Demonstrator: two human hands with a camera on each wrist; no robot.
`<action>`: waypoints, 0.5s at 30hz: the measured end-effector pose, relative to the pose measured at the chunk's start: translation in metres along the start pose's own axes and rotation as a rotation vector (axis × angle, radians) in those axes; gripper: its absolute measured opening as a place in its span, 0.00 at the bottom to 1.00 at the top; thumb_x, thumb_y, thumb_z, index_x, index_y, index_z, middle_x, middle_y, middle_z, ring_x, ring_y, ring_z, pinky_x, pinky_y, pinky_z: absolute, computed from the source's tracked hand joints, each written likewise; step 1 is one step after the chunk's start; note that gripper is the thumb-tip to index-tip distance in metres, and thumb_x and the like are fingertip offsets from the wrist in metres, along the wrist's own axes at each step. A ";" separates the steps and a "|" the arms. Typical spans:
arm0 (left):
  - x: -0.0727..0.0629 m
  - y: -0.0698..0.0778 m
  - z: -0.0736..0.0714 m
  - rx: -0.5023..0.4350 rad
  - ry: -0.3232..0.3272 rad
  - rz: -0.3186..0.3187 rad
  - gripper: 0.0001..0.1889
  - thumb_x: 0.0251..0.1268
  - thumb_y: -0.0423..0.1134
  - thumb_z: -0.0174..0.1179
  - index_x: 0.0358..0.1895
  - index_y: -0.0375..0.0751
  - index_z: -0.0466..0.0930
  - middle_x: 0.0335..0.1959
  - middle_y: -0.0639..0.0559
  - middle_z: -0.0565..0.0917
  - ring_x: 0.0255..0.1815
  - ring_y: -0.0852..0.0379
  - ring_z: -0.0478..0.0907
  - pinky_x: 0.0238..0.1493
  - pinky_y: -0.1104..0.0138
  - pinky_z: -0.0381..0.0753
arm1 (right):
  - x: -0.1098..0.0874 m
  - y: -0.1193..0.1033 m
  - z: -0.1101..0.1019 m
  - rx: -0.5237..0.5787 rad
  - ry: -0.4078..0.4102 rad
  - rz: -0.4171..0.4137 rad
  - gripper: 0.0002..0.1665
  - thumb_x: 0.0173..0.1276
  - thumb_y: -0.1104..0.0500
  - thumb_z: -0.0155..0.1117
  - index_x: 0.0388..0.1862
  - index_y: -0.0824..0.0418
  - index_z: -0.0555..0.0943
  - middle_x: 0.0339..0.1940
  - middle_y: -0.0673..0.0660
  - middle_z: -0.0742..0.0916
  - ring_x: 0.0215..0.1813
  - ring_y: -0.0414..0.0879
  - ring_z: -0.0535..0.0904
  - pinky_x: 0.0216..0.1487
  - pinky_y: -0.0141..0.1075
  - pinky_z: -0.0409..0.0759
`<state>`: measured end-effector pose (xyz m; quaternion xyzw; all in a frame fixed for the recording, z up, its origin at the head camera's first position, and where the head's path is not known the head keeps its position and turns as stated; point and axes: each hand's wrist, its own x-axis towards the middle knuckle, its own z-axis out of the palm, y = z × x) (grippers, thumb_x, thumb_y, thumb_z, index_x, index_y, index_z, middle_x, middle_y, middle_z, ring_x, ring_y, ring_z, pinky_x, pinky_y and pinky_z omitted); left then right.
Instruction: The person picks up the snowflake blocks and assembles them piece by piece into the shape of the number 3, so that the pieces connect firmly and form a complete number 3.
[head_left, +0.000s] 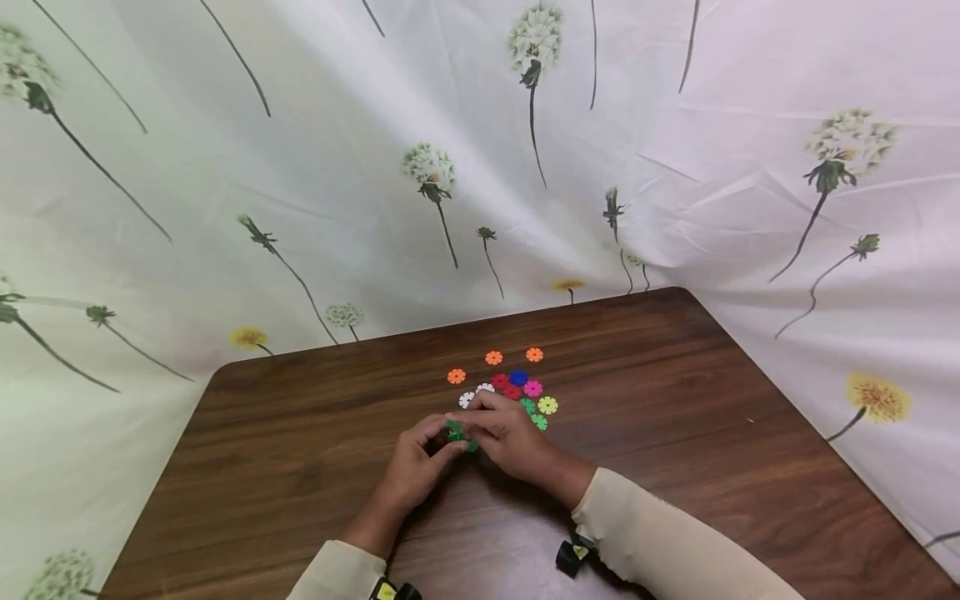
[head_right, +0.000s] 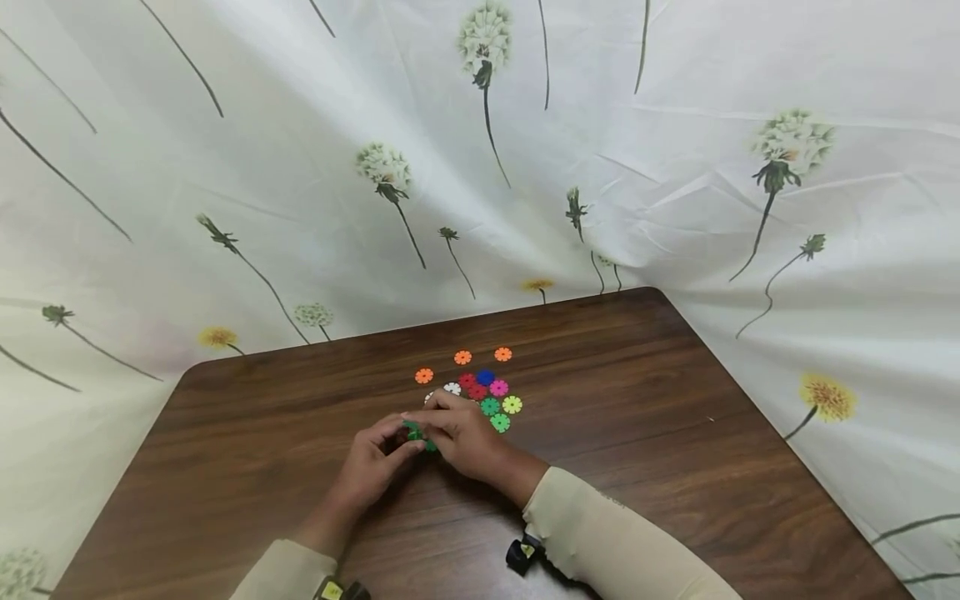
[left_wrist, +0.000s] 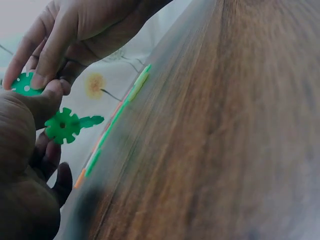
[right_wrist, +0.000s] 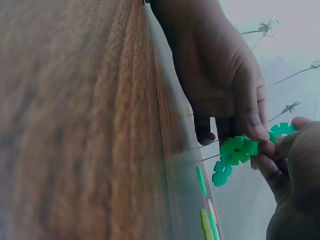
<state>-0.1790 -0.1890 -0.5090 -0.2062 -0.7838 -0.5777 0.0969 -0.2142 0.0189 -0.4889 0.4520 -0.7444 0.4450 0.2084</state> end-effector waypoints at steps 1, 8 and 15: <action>0.001 0.001 0.000 0.014 -0.004 0.012 0.10 0.69 0.26 0.72 0.52 0.34 0.91 0.52 0.38 0.90 0.53 0.68 0.83 0.53 0.76 0.83 | 0.000 0.000 -0.001 0.000 0.002 -0.001 0.19 0.73 0.73 0.72 0.60 0.63 0.91 0.39 0.53 0.85 0.37 0.37 0.75 0.36 0.22 0.76; 0.000 0.007 0.001 0.144 0.023 0.057 0.11 0.70 0.31 0.72 0.52 0.39 0.92 0.51 0.47 0.91 0.58 0.61 0.82 0.59 0.74 0.83 | 0.006 -0.008 -0.005 0.016 0.009 0.012 0.18 0.71 0.73 0.74 0.58 0.66 0.91 0.37 0.55 0.85 0.34 0.38 0.74 0.34 0.21 0.73; -0.003 0.009 0.001 0.184 0.043 0.087 0.10 0.69 0.30 0.73 0.51 0.39 0.92 0.50 0.48 0.90 0.57 0.59 0.83 0.57 0.74 0.84 | 0.009 -0.012 -0.004 0.026 -0.015 0.031 0.18 0.71 0.74 0.72 0.57 0.65 0.92 0.34 0.54 0.85 0.32 0.36 0.73 0.32 0.22 0.73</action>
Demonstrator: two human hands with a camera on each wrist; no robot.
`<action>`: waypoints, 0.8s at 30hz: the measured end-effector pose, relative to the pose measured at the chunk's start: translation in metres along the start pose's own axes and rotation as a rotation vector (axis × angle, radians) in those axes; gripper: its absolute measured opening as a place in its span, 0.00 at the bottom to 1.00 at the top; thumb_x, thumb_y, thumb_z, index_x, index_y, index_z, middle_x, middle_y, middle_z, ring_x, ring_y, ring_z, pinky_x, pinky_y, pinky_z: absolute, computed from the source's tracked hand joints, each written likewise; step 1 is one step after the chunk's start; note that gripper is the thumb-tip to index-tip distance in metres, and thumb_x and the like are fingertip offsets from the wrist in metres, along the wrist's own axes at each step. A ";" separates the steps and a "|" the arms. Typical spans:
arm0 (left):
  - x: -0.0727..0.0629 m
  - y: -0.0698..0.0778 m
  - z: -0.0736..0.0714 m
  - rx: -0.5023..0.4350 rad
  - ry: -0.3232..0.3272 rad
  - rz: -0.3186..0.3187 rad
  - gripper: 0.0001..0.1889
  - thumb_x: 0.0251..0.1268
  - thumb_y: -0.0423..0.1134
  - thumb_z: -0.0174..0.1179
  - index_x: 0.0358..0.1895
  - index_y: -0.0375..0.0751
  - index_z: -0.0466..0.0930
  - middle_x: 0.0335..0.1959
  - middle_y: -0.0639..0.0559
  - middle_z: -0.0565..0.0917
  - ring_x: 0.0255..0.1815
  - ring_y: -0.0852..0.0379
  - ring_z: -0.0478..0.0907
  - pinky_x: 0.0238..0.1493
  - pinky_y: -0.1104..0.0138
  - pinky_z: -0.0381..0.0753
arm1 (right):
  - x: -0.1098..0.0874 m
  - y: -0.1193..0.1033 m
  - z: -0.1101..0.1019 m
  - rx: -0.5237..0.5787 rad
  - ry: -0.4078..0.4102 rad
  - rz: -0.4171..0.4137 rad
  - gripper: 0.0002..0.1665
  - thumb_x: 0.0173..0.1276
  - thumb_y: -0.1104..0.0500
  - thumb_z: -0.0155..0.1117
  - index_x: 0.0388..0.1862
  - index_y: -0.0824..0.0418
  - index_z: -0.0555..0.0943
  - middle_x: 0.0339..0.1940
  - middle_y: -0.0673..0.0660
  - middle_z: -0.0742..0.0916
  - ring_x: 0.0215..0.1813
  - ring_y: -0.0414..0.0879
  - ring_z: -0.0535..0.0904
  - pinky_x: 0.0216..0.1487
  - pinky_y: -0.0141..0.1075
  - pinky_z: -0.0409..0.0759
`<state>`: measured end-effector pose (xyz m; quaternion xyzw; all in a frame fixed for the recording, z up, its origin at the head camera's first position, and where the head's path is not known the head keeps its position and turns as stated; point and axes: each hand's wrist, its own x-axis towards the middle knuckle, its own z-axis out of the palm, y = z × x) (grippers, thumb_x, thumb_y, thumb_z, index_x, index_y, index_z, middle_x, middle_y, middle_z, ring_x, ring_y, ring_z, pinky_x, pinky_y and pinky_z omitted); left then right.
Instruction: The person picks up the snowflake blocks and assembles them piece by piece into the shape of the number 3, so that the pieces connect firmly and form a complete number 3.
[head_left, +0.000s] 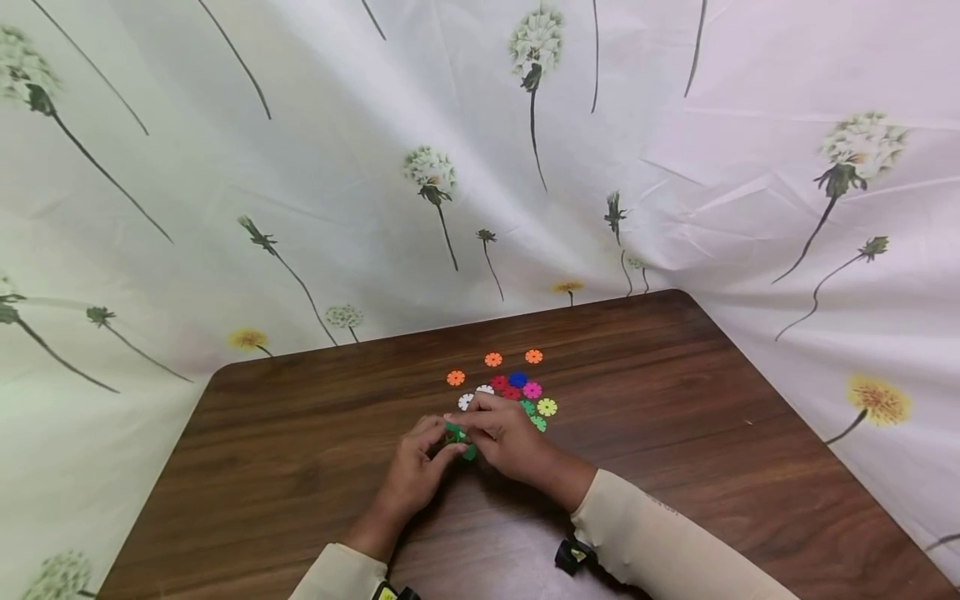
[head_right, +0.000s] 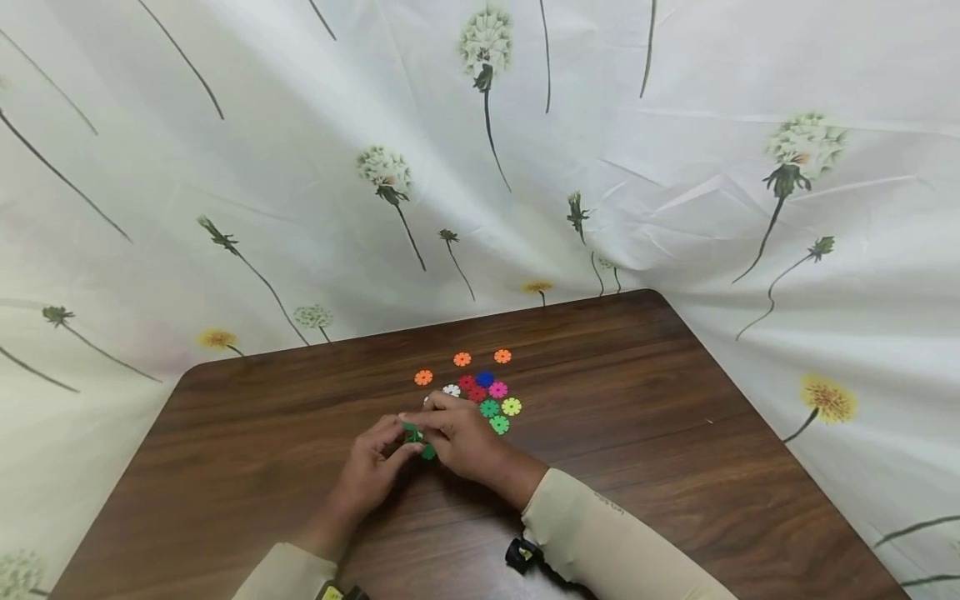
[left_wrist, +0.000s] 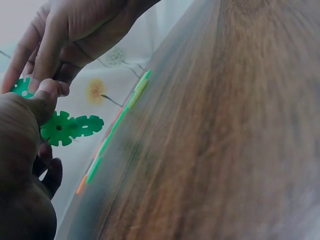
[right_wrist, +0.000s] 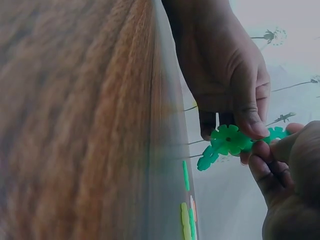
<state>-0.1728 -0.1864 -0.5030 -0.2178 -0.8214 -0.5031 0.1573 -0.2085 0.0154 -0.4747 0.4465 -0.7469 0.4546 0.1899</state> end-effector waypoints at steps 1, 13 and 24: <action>0.000 0.000 0.000 0.005 0.002 0.011 0.10 0.69 0.29 0.73 0.51 0.38 0.92 0.50 0.47 0.90 0.56 0.59 0.83 0.57 0.74 0.84 | 0.000 -0.001 0.000 0.015 -0.003 0.017 0.18 0.71 0.74 0.72 0.57 0.65 0.91 0.34 0.55 0.85 0.33 0.36 0.73 0.32 0.22 0.73; 0.001 -0.001 0.001 0.049 -0.006 0.051 0.14 0.70 0.29 0.71 0.56 0.37 0.91 0.50 0.47 0.90 0.57 0.55 0.83 0.60 0.74 0.84 | -0.004 0.001 -0.002 0.062 -0.013 0.127 0.21 0.70 0.80 0.69 0.58 0.66 0.91 0.31 0.56 0.85 0.33 0.38 0.76 0.36 0.24 0.80; 0.003 0.001 0.005 -0.003 0.005 0.017 0.12 0.72 0.30 0.71 0.56 0.40 0.91 0.51 0.46 0.91 0.56 0.64 0.82 0.54 0.68 0.88 | -0.005 0.008 -0.004 0.144 0.029 0.093 0.23 0.66 0.79 0.73 0.59 0.68 0.90 0.37 0.61 0.90 0.39 0.49 0.89 0.43 0.30 0.90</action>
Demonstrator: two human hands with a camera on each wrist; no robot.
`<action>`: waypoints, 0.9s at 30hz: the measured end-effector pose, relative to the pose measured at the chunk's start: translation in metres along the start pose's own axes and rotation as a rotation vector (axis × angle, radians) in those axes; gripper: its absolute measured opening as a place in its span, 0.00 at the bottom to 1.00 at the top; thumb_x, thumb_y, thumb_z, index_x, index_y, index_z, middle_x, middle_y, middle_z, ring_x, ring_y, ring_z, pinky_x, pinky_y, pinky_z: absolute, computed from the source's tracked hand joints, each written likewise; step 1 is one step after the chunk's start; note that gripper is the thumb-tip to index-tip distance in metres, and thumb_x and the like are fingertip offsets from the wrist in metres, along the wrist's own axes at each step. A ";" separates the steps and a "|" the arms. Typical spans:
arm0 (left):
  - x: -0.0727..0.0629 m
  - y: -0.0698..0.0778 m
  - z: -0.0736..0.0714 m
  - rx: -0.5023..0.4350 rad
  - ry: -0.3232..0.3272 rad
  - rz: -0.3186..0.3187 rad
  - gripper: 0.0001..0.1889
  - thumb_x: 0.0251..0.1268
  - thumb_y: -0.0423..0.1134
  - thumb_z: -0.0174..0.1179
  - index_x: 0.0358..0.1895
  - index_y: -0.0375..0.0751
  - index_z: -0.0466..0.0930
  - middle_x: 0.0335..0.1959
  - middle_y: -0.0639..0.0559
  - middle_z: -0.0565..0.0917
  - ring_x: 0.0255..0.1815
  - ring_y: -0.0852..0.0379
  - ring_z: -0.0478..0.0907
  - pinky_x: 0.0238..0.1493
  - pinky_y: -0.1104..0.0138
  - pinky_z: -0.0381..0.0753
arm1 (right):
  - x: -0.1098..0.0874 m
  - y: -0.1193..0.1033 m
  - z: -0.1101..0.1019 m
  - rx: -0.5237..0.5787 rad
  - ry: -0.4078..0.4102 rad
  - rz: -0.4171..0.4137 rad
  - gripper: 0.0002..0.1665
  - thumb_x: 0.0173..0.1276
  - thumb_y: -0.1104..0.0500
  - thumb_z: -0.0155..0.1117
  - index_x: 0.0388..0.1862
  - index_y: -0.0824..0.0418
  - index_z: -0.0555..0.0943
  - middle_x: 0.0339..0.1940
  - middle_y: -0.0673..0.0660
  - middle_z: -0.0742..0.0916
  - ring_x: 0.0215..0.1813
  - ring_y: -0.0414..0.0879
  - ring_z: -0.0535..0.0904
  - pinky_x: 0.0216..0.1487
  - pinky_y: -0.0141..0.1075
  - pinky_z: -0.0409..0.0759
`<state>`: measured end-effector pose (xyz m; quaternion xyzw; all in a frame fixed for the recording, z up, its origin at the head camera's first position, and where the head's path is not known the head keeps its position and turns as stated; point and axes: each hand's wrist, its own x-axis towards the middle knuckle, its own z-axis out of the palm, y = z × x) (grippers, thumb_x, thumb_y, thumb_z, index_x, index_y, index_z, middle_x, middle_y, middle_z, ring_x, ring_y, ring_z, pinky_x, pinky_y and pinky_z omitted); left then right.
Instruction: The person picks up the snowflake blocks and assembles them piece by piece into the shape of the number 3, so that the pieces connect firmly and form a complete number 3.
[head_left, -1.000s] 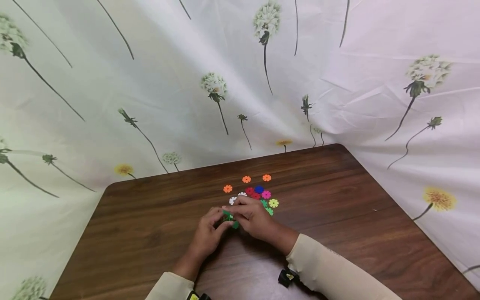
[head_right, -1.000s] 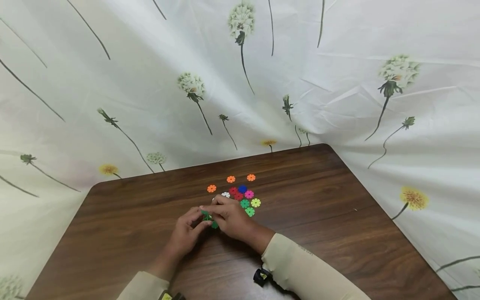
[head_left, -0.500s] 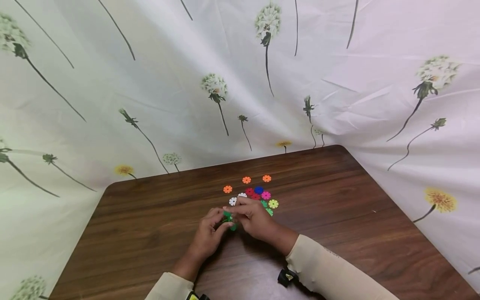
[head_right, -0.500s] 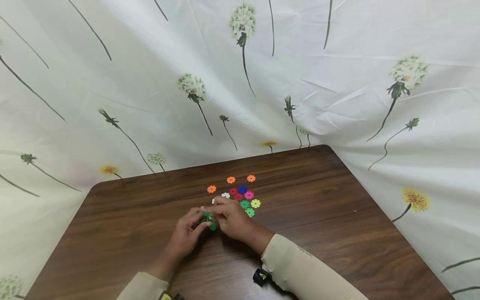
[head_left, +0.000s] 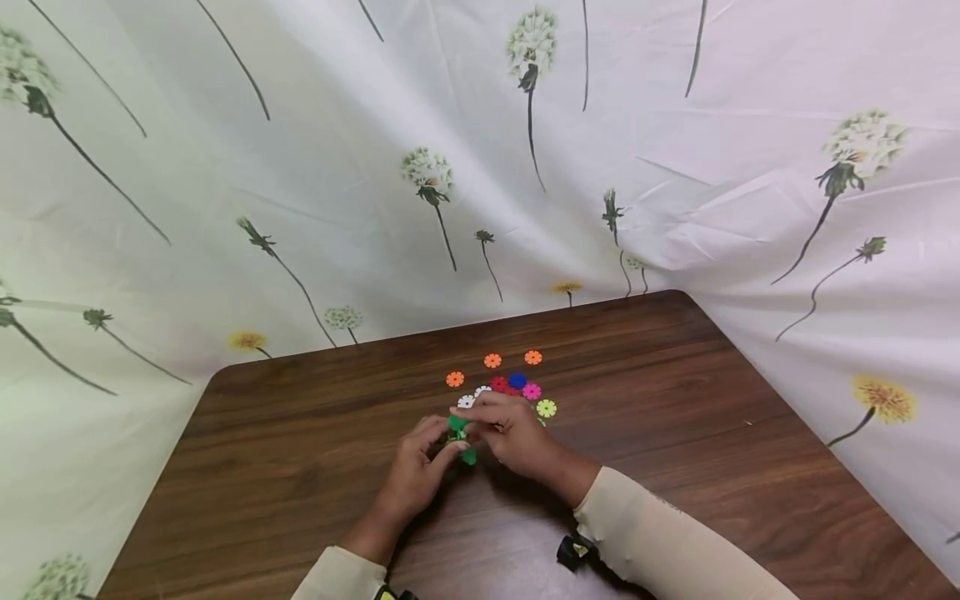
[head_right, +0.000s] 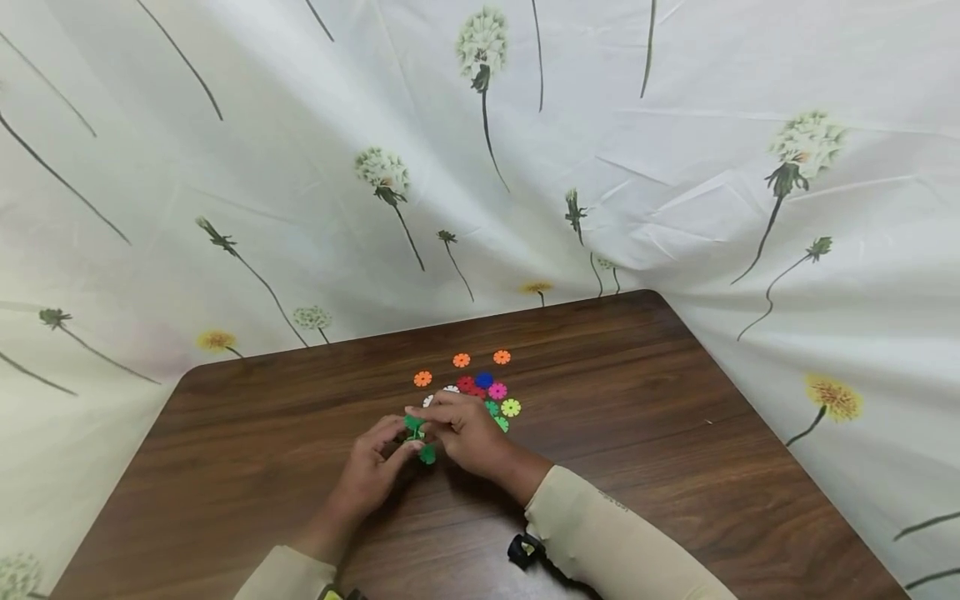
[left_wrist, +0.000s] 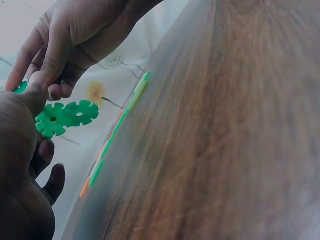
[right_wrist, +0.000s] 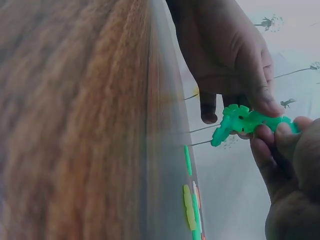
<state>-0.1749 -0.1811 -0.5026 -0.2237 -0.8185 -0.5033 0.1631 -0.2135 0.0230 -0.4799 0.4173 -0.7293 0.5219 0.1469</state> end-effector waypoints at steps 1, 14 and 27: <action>0.000 0.000 0.000 -0.003 0.000 0.007 0.12 0.72 0.30 0.71 0.55 0.40 0.91 0.51 0.46 0.91 0.56 0.64 0.82 0.54 0.67 0.88 | 0.000 0.000 -0.001 -0.004 -0.001 -0.006 0.23 0.66 0.78 0.73 0.59 0.68 0.90 0.38 0.61 0.90 0.39 0.50 0.90 0.43 0.30 0.90; -0.001 -0.002 0.003 -0.154 0.101 0.019 0.14 0.74 0.23 0.65 0.58 0.34 0.87 0.47 0.40 0.91 0.47 0.67 0.84 0.48 0.71 0.86 | -0.001 -0.005 -0.003 0.006 -0.027 0.140 0.27 0.71 0.73 0.73 0.68 0.68 0.81 0.43 0.62 0.92 0.42 0.47 0.91 0.43 0.29 0.90; 0.000 -0.003 0.004 -0.167 0.179 0.008 0.06 0.75 0.23 0.66 0.44 0.37 0.88 0.42 0.40 0.91 0.47 0.67 0.85 0.51 0.75 0.84 | -0.001 0.000 -0.007 -0.008 -0.066 0.177 0.28 0.71 0.71 0.75 0.68 0.68 0.80 0.43 0.61 0.92 0.44 0.46 0.90 0.47 0.31 0.90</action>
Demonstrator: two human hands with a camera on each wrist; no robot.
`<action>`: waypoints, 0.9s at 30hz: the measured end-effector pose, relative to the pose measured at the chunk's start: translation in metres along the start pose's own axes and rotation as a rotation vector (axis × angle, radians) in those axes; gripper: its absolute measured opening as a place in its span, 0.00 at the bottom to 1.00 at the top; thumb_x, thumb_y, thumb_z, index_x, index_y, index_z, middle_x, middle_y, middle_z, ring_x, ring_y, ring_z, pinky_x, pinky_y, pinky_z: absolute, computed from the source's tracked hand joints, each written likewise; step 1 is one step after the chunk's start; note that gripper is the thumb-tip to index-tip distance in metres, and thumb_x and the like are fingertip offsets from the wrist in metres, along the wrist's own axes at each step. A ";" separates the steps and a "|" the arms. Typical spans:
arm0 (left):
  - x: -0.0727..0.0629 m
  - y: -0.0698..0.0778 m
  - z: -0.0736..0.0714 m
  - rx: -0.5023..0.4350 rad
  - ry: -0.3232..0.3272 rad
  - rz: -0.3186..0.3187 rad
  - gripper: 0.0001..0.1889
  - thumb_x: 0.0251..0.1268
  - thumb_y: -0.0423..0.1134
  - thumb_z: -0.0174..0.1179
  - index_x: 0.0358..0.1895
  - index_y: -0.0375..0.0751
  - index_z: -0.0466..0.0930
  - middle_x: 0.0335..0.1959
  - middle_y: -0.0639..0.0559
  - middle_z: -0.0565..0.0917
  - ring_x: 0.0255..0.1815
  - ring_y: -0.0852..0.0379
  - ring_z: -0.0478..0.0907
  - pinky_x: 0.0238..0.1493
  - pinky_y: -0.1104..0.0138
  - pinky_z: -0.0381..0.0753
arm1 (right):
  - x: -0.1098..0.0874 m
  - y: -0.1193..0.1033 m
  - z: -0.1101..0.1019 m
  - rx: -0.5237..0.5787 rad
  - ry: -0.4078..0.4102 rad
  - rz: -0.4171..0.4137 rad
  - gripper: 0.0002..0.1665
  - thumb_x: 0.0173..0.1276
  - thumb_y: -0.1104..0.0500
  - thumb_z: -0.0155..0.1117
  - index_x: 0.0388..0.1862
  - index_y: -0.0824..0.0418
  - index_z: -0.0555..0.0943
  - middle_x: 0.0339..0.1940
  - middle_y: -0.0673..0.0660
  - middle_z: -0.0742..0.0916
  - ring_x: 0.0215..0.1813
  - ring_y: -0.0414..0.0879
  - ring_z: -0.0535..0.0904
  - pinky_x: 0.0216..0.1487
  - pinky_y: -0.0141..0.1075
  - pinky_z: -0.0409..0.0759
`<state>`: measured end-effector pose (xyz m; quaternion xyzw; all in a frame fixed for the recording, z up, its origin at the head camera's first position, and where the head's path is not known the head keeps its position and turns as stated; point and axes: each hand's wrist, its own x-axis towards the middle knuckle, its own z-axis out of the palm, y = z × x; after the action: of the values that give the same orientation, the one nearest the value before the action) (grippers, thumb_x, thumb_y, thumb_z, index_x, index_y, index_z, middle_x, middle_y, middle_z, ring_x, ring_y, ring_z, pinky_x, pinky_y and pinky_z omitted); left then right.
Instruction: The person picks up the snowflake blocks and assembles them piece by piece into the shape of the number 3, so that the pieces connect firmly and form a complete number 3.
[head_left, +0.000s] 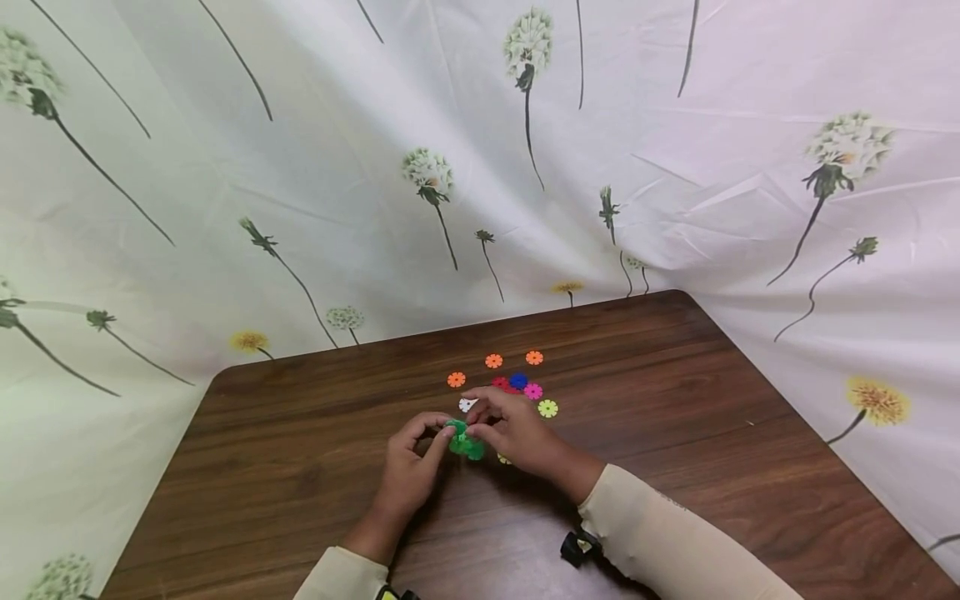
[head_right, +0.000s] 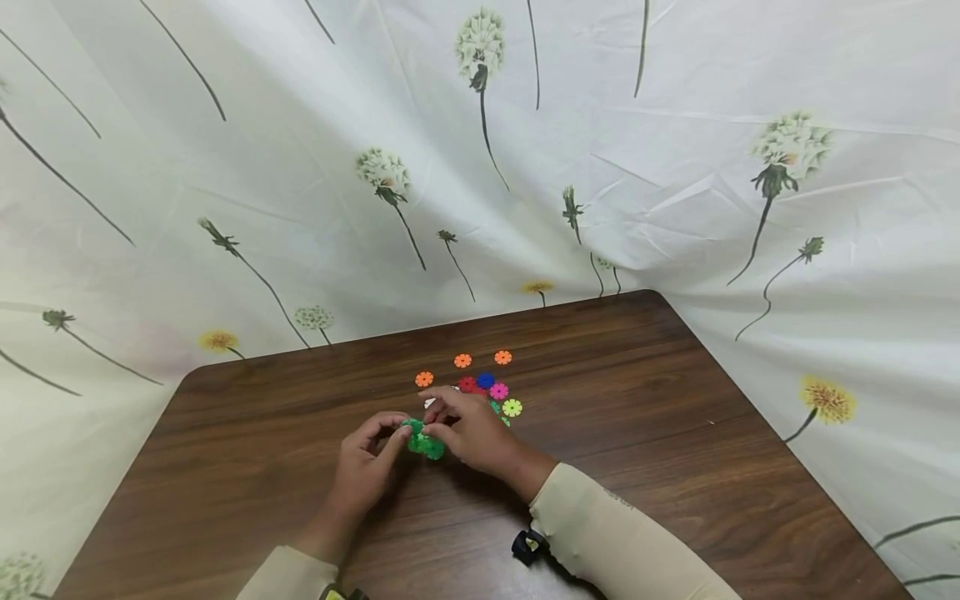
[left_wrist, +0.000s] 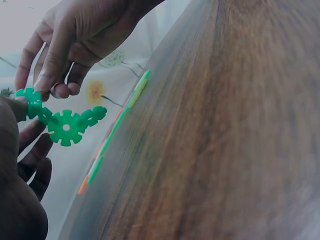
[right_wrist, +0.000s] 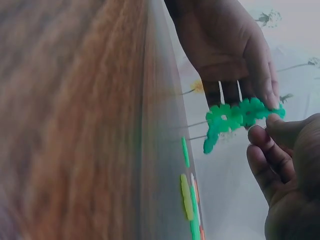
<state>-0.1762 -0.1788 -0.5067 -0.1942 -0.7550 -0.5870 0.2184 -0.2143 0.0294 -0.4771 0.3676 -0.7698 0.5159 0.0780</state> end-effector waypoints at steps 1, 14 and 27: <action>0.000 0.000 0.000 -0.002 0.011 -0.007 0.06 0.74 0.23 0.66 0.44 0.36 0.88 0.42 0.40 0.91 0.47 0.67 0.85 0.51 0.75 0.84 | 0.000 0.003 0.000 0.011 0.004 0.002 0.27 0.71 0.71 0.75 0.67 0.68 0.81 0.43 0.61 0.92 0.44 0.46 0.90 0.46 0.32 0.90; -0.001 -0.001 0.001 -0.042 0.068 -0.061 0.02 0.73 0.23 0.67 0.43 0.31 0.87 0.49 0.34 0.87 0.51 0.66 0.85 0.53 0.75 0.87 | 0.002 0.031 -0.021 -0.039 0.103 0.022 0.18 0.67 0.72 0.78 0.55 0.68 0.88 0.41 0.61 0.93 0.41 0.50 0.91 0.44 0.36 0.90; 0.005 -0.015 0.001 -0.042 0.106 -0.047 0.02 0.72 0.22 0.67 0.43 0.29 0.87 0.49 0.33 0.86 0.49 0.67 0.84 0.51 0.77 0.86 | 0.008 0.060 -0.043 -0.026 0.132 0.292 0.14 0.68 0.68 0.80 0.51 0.68 0.89 0.39 0.60 0.92 0.38 0.43 0.82 0.36 0.29 0.79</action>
<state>-0.1883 -0.1807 -0.5162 -0.1496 -0.7343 -0.6172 0.2398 -0.2700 0.0739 -0.4974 0.2160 -0.8150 0.5347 0.0571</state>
